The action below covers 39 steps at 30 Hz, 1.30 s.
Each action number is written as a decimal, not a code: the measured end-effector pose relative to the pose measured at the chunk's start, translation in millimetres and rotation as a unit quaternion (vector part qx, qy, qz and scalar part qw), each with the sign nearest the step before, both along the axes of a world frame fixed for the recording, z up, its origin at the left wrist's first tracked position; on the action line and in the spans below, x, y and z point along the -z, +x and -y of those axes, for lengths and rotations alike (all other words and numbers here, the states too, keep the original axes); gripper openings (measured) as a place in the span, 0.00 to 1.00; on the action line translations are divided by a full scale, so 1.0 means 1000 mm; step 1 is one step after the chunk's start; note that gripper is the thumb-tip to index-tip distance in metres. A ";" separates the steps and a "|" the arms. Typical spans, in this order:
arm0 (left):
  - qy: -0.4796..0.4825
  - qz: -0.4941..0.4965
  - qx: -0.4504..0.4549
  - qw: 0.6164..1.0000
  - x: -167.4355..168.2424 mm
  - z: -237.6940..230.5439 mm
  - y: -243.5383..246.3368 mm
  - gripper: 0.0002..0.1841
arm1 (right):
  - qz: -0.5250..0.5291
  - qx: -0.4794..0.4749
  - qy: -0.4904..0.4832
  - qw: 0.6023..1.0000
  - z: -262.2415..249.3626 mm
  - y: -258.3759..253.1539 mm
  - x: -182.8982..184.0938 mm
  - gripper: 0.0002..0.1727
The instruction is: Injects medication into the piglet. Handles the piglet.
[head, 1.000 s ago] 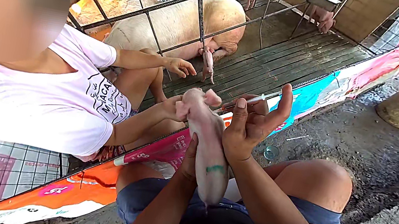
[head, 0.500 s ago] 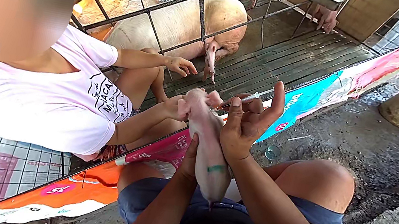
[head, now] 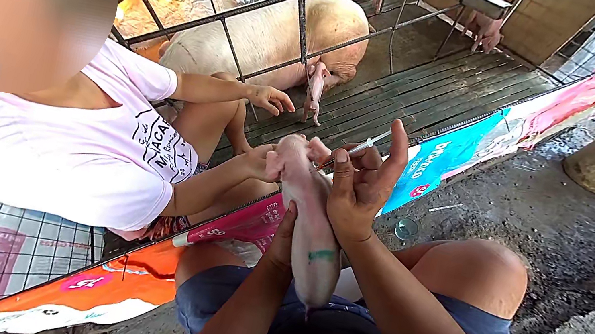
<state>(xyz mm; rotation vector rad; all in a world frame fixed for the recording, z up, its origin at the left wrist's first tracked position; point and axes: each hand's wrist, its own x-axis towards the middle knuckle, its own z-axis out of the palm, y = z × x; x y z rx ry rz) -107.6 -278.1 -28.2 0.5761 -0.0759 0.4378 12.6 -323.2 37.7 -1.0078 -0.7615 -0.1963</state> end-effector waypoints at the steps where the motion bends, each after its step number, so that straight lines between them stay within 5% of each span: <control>1: 0.001 -0.004 -0.001 1.000 0.000 0.000 0.000 0.23 | -0.004 -0.001 -0.003 1.000 0.000 0.000 0.000 0.44; 39: 0.009 -0.034 -0.013 0.999 -0.008 -0.001 0.001 0.25 | -0.024 0.026 0.067 0.997 -0.001 0.009 0.001 0.22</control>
